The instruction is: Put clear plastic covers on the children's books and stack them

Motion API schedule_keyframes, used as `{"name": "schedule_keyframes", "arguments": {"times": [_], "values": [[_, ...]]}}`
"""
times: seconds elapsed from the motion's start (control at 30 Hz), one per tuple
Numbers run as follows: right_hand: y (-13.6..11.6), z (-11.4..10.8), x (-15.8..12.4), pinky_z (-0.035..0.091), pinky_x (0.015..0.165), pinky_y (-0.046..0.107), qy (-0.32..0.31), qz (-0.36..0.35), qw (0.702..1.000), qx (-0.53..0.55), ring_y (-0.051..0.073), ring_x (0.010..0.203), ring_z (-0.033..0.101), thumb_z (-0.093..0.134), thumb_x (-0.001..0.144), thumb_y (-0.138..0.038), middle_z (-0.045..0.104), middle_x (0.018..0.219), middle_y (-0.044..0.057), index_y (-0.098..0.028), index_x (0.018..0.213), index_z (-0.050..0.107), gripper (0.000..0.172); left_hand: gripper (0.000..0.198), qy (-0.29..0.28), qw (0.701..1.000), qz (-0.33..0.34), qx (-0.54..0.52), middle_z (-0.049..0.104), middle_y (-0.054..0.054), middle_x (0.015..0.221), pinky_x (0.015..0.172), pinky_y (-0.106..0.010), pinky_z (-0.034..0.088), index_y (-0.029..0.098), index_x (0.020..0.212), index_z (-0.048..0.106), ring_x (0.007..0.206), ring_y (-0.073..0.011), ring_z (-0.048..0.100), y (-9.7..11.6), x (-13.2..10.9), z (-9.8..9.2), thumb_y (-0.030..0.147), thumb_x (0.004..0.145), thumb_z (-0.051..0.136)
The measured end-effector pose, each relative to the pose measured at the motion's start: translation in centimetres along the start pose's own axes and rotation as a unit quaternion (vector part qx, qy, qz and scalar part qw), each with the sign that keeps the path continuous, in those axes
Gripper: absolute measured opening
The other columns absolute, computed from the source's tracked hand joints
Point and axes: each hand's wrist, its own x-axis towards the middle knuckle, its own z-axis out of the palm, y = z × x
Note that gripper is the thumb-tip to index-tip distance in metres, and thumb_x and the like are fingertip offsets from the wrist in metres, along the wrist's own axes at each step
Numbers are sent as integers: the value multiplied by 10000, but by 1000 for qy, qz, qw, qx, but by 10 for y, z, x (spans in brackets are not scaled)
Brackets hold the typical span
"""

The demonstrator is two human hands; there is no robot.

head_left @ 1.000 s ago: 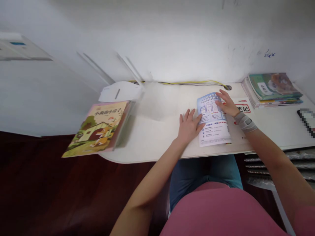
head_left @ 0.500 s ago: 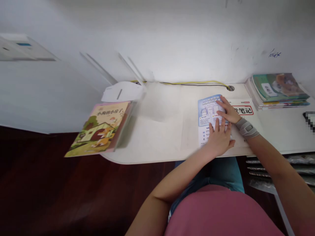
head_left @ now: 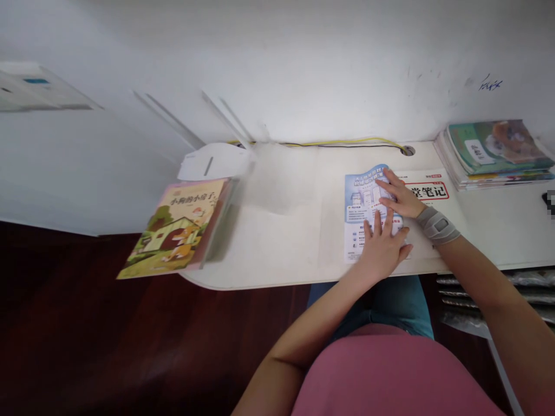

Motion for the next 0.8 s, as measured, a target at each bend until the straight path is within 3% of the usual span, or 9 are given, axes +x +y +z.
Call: {"name": "schedule_keyframes", "arguments": {"times": [0.2,0.43,0.63,0.8], "values": [[5,4,1,207,1128,601,-24,-25,999,-15,323,1455,79,492,866,-569,233,1567,84,-213,1330,538,587,488,1,1000,-9,4,224,-196,1551,1055,-674,241,262,1358,484,1407,-442,198,1,-3,6,476,921,456],[-10,0,1,203,1148,553,-38,-22,997,-68,283,1458,103,357,937,-524,199,1577,81,-219,1450,374,597,445,26,999,-10,23,233,-168,1555,1060,-676,228,272,1331,512,1413,-435,189,-2,-6,2,450,927,455],[-12,2,2,227,1116,595,-56,-26,992,-106,323,1447,148,461,906,-477,284,1545,111,-202,1385,472,553,470,2,1000,-14,17,240,-186,1548,1060,-659,250,267,1377,459,1408,-420,221,-3,-7,4,427,935,452],[-11,5,1,263,1114,569,-28,-4,995,-95,314,1443,175,456,909,-448,288,1544,120,-185,1373,487,534,482,-4,1000,-5,20,219,-175,1559,1046,-679,250,292,1383,453,1408,-432,208,-8,-6,3,476,939,415]]}}
